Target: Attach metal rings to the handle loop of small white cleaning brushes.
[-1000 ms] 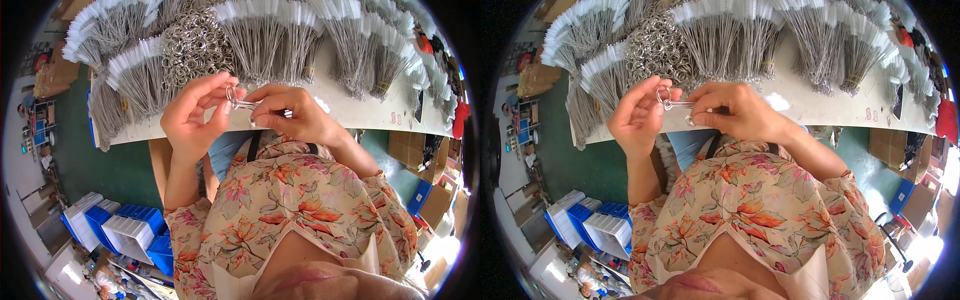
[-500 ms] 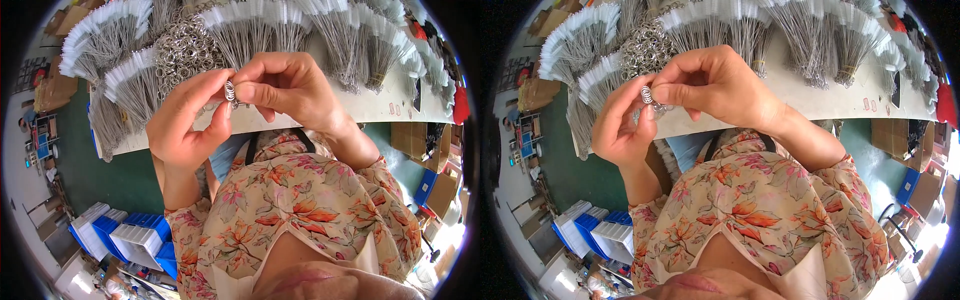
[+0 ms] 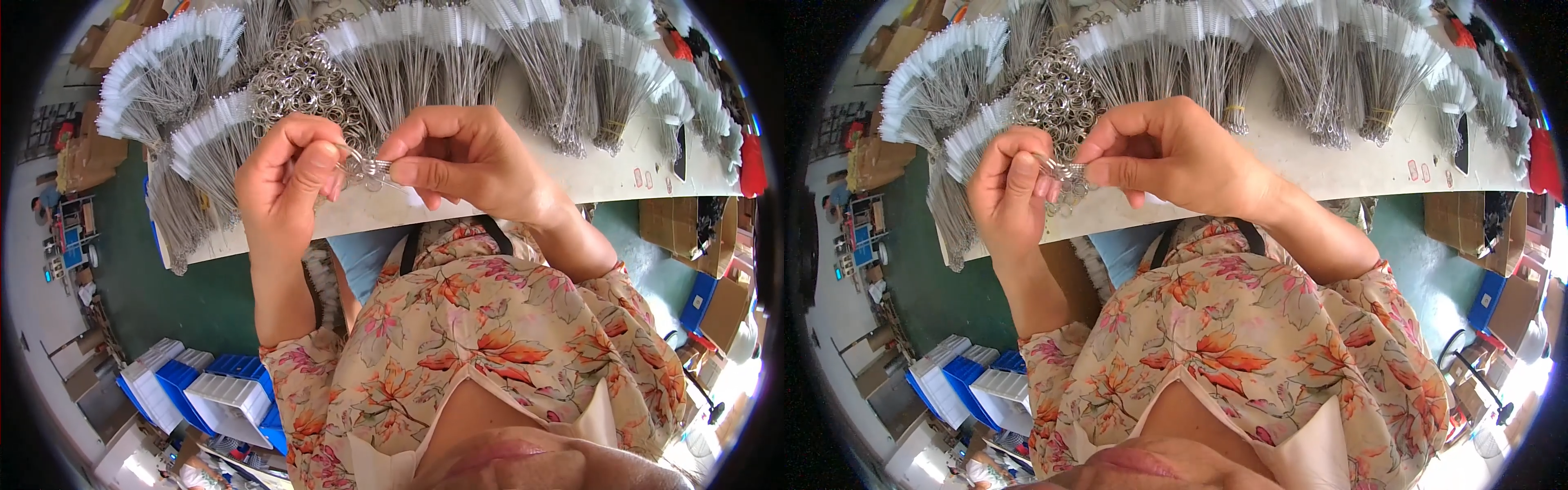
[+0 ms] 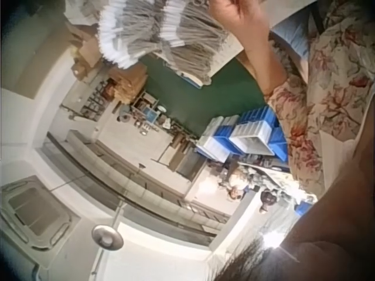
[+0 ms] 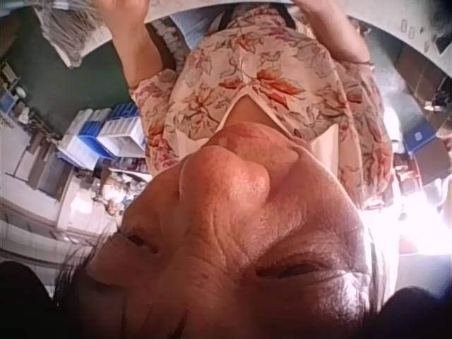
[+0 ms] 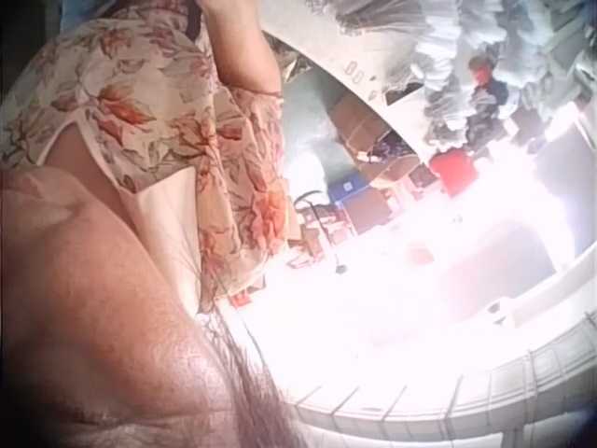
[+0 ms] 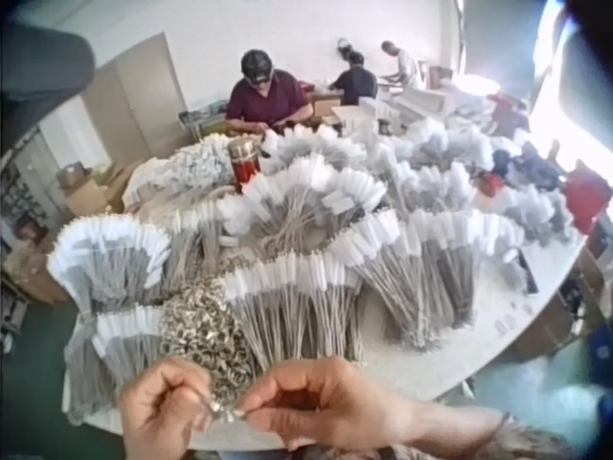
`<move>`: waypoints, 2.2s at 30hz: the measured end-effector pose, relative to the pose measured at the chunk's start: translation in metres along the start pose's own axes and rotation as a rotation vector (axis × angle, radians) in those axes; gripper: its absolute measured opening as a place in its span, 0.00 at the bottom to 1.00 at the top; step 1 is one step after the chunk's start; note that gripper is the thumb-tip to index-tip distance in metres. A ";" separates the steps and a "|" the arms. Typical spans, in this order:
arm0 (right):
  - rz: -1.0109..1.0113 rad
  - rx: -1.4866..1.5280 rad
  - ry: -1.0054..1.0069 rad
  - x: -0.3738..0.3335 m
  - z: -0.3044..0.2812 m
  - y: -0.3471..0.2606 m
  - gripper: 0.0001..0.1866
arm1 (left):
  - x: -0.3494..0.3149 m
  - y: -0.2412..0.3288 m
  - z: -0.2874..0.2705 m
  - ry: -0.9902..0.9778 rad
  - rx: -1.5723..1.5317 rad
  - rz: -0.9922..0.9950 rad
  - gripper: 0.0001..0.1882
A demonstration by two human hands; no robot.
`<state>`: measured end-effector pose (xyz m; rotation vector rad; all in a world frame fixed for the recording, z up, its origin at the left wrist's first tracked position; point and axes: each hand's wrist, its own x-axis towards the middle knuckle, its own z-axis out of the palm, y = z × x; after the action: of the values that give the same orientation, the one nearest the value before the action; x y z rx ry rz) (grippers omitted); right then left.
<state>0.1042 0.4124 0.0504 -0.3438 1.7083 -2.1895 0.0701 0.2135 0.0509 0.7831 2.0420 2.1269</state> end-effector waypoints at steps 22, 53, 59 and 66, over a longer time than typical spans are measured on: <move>-0.237 -0.026 0.023 0.025 0.036 0.018 0.06 | -0.010 0.000 -0.004 0.188 -0.279 0.090 0.08; 0.185 0.039 -0.375 0.042 0.119 0.093 0.03 | -0.178 -0.001 -0.029 0.568 0.221 -0.057 0.08; 0.468 0.342 -0.373 0.040 0.115 0.101 0.08 | -0.180 -0.002 -0.029 0.441 0.233 -0.173 0.13; 0.634 0.512 -0.360 0.038 0.107 0.106 0.08 | -0.181 -0.010 -0.028 0.449 0.327 -0.177 0.14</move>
<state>0.1237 0.2786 -0.0269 -0.0399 0.8595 -1.8450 0.2118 0.1156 -0.0113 0.1346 2.6095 2.0352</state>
